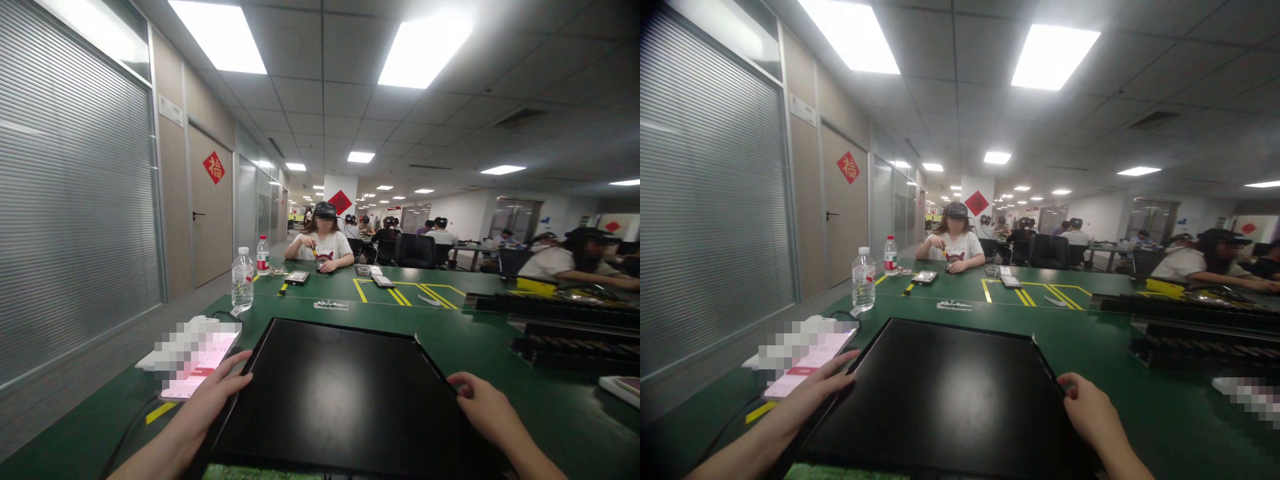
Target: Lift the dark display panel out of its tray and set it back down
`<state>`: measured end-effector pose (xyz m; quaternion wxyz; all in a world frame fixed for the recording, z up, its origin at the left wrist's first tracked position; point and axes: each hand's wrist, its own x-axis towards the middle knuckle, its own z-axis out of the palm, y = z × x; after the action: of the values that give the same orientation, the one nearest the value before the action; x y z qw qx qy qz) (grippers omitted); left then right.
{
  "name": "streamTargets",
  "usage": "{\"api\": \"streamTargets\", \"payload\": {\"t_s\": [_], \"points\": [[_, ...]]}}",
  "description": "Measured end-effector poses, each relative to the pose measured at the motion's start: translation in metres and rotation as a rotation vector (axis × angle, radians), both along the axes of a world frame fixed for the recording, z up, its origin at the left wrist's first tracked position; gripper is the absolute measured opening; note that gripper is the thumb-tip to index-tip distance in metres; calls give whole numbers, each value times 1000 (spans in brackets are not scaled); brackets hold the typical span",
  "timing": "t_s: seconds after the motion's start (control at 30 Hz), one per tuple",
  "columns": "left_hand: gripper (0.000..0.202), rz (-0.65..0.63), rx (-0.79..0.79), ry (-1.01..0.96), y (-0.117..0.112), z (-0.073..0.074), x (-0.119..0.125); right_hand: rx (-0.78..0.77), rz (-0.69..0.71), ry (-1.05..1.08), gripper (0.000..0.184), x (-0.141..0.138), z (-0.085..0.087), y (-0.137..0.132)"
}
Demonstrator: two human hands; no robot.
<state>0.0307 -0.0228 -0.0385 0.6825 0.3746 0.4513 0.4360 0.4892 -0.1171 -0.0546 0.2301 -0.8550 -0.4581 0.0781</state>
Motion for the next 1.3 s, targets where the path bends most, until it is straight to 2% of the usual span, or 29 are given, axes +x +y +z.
{"api": "streamTargets", "payload": {"t_s": [0.37,0.53,0.77,1.13,1.3], "points": [[78,-34,-61,-43,0,-8,0,-26,4,10,33,-2,-7,7],[84,-122,-35,-62,-1,-8,-3,-25,7,-3,32,-5,-9,8],[72,-183,75,-44,-15,7,-5,-11,31,-1,30,-8,-13,8],[72,-192,78,-112,-10,-5,-2,-16,33,-17,30,-7,-13,8],[69,-208,112,-112,-8,-5,-1,-25,46,-17,32,-3,-17,10]]}}
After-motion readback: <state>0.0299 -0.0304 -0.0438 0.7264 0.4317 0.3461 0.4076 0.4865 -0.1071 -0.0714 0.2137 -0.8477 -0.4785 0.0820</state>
